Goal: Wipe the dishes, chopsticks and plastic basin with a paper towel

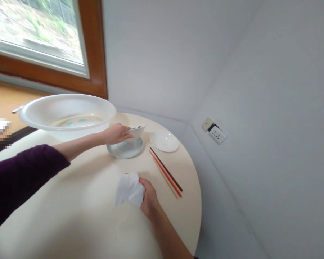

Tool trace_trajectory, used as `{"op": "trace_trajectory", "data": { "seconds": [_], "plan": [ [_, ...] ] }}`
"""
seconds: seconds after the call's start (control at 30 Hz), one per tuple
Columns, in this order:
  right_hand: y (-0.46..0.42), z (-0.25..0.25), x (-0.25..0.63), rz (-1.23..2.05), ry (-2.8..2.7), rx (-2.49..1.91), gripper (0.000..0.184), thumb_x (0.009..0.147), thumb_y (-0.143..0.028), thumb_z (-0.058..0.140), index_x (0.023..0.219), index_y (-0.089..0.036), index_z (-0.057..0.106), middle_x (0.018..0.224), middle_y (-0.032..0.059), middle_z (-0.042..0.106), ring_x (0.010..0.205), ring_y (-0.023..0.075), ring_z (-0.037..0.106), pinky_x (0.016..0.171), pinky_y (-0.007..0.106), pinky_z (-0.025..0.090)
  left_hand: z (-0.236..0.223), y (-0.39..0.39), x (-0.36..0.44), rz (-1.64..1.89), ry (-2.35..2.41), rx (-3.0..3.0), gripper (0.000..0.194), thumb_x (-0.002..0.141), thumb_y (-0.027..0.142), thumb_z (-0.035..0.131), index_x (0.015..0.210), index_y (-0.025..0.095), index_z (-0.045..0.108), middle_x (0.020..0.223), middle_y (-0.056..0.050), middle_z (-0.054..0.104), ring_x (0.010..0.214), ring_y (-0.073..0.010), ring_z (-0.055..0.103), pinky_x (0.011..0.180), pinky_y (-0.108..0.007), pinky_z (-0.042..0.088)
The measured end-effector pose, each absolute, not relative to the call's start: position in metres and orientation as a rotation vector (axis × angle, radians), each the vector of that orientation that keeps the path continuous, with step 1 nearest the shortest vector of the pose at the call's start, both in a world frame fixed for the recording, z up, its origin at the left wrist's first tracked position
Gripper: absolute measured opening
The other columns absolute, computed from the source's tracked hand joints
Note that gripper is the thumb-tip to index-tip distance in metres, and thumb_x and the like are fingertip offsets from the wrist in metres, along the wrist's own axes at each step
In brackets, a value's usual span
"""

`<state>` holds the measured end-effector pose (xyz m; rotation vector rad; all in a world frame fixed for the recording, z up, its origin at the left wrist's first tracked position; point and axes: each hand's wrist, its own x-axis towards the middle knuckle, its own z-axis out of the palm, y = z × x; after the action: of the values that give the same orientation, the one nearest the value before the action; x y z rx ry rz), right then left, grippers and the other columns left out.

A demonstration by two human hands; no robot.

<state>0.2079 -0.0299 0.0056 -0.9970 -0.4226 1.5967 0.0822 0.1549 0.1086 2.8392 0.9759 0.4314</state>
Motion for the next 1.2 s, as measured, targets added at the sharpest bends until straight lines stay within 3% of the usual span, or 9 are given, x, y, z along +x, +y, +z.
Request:
{"op": "trace_trajectory", "data": {
  "seconds": [0.43, 1.2],
  "plan": [
    [-0.034, 0.016, 0.215, 1.583, -0.496, -0.996, 0.031, 0.057, -0.04, 0.062, 0.072, -0.015, 0.07, 0.079, 0.0082, 0.072, 0.099, 0.0274, 0.061, 0.084, 0.035, 0.047, 0.081, 0.155, 0.083, 0.209, 0.985, 2.994, 0.026, 0.083, 0.029, 0.045, 0.085, 0.014, 0.066, 0.072, -0.016, 0.067, 0.066, -0.0244, 0.061, 0.057, -0.03, 0.037],
    [-0.035, 0.014, 0.211, 1.503, -0.579, -1.015, 0.031, 0.059, -0.04, 0.06, 0.071, -0.015, 0.072, 0.075, 0.0086, 0.072, 0.093, 0.0274, 0.064, 0.082, 0.037, 0.048, 0.042, 0.146, 0.07, 0.353, 0.802, 3.111, 0.022, 0.086, 0.025, 0.044, 0.075, 0.013, 0.059, 0.055, -0.013, 0.063, 0.056, -0.022, 0.061, 0.058, -0.031, 0.042]
  ]
}}
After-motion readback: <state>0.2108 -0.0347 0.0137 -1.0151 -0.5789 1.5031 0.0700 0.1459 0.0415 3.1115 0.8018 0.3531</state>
